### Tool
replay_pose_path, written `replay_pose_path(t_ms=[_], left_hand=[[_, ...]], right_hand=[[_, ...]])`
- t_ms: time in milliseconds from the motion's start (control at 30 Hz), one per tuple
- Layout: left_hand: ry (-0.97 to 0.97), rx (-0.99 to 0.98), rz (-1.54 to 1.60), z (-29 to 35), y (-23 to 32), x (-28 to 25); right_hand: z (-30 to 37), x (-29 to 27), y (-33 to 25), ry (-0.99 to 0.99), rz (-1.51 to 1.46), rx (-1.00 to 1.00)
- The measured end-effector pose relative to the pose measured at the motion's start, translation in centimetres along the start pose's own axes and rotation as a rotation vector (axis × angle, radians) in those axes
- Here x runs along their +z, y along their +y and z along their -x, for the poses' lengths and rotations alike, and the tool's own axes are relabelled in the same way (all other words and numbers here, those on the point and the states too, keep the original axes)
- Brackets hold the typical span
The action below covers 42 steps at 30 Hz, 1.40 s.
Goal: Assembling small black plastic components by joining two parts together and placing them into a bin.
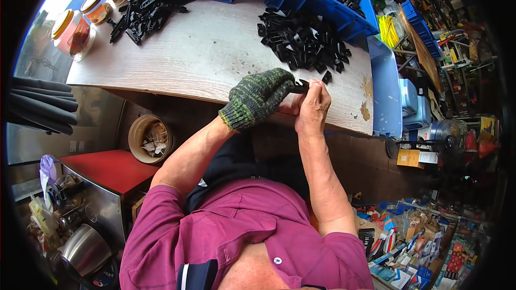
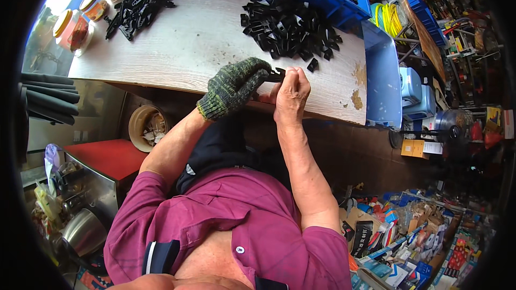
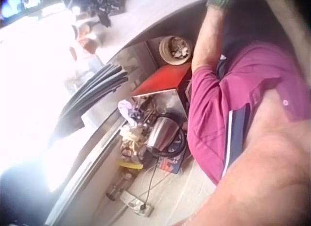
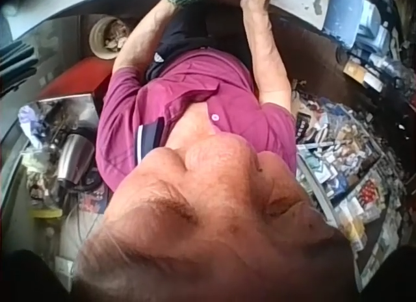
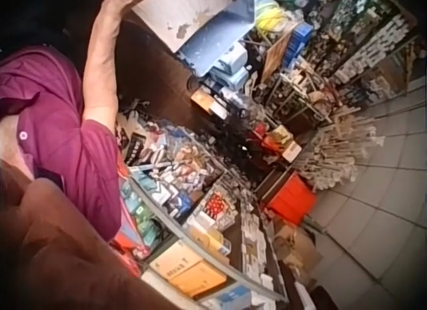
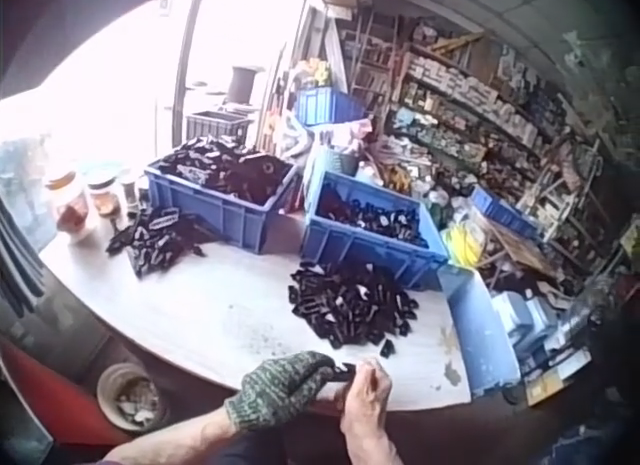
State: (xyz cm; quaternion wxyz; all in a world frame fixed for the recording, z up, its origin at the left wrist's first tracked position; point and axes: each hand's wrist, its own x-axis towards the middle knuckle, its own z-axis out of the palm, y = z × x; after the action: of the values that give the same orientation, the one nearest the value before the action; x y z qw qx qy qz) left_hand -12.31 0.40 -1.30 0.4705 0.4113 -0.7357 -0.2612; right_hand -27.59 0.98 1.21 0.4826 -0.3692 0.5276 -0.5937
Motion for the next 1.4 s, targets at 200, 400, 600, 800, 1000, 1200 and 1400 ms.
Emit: replay_pose_path(t_ms=[200,400,600,800,1000,1200,1400], left_hand=[[0.043,-0.238,0.196,-0.4,3.3,2.8],[0.061,-0.202,0.152,-0.3,2.7,3.2],[0.091,-0.224,0.166,-0.2,1.8,1.1],[0.131,-0.347,0.158,-0.6,4.3,4.0],[0.168,-0.240,0.195,-0.3,3.0,3.8],[0.180,-0.331,0.247,-0.4,1.8,2.9],[0.272,-0.234,0.109,-0.7,3.4,4.7]], right_hand=[[-0.6,-1.6,1.7,0.018,0.106,-0.133],[-0.2,-1.6,1.2,0.022,0.035,-0.086],[-0.6,-1.1,2.0,0.045,0.042,-0.061],[0.3,-1.3,0.9,0.038,0.156,-0.234],[-0.2,-1.6,2.0,0.103,-0.004,-0.122],[0.0,-1.3,1.4,0.067,0.018,-0.059],[0.9,-0.8,0.7,0.079,0.210,-0.191]])
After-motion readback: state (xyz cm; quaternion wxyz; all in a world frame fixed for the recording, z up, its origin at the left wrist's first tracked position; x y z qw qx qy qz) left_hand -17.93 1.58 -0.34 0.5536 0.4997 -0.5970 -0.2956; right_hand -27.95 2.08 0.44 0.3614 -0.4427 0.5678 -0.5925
